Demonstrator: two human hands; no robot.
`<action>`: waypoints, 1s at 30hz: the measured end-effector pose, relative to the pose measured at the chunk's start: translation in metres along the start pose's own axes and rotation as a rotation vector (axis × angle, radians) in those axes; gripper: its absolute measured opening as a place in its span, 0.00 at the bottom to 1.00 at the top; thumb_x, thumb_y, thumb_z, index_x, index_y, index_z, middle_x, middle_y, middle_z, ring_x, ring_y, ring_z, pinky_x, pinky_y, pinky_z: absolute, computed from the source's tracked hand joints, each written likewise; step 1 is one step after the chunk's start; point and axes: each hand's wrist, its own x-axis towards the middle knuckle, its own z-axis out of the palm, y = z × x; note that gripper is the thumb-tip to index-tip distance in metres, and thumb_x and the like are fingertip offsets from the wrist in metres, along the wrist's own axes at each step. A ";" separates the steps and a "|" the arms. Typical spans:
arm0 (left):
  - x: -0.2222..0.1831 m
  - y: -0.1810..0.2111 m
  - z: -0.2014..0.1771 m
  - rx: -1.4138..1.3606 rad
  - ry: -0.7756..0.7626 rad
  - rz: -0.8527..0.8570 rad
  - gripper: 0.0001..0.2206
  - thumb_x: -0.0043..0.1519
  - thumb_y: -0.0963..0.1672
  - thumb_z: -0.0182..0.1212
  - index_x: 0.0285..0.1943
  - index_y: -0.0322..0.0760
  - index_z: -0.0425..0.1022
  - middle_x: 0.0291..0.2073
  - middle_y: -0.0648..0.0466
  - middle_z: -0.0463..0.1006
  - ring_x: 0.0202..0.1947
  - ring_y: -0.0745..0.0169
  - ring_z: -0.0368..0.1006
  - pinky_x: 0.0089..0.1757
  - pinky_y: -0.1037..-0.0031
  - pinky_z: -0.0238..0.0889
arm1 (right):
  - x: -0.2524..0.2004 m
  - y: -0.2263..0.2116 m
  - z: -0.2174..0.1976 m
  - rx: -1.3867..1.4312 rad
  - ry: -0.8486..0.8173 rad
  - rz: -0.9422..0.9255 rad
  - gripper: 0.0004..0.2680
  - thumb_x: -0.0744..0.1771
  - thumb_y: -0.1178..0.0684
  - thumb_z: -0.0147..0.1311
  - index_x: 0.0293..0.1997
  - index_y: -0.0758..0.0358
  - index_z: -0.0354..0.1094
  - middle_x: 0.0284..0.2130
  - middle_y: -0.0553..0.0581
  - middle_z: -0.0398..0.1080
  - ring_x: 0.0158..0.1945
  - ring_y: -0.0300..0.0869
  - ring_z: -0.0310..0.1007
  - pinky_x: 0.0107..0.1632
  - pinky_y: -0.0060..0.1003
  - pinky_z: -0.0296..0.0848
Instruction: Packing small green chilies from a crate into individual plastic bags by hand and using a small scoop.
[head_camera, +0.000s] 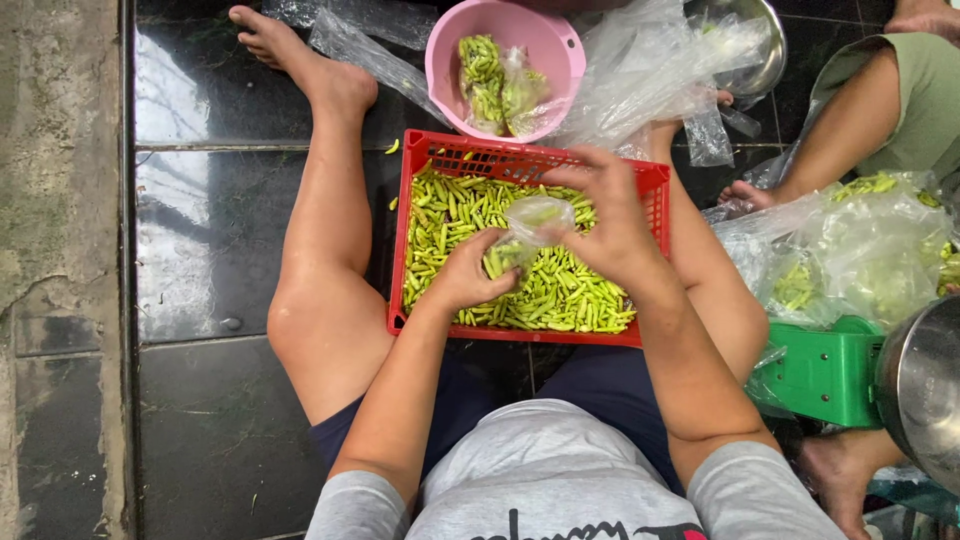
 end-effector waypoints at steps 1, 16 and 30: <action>0.002 -0.002 0.002 0.023 -0.020 0.020 0.25 0.48 0.44 0.72 0.55 0.31 0.77 0.40 0.32 0.79 0.41 0.29 0.78 0.45 0.46 0.71 | 0.003 -0.017 -0.006 -0.085 -0.132 -0.112 0.28 0.58 0.32 0.69 0.58 0.59 0.74 0.61 0.74 0.57 0.65 0.70 0.55 0.68 0.61 0.54; -0.001 0.020 -0.001 -0.021 -0.208 -0.106 0.24 0.48 0.42 0.68 0.55 0.27 0.76 0.37 0.34 0.78 0.36 0.38 0.75 0.42 0.51 0.72 | 0.005 0.129 -0.041 0.821 0.353 0.286 0.08 0.69 0.67 0.58 0.44 0.59 0.63 0.35 0.56 0.72 0.36 0.37 0.74 0.36 0.25 0.75; -0.008 0.001 0.004 -0.032 -0.135 -0.040 0.20 0.47 0.44 0.72 0.49 0.33 0.78 0.31 0.36 0.77 0.31 0.42 0.74 0.36 0.57 0.68 | -0.020 0.094 -0.046 0.729 0.224 0.341 0.09 0.67 0.62 0.62 0.49 0.58 0.69 0.41 0.52 0.74 0.40 0.35 0.74 0.42 0.26 0.76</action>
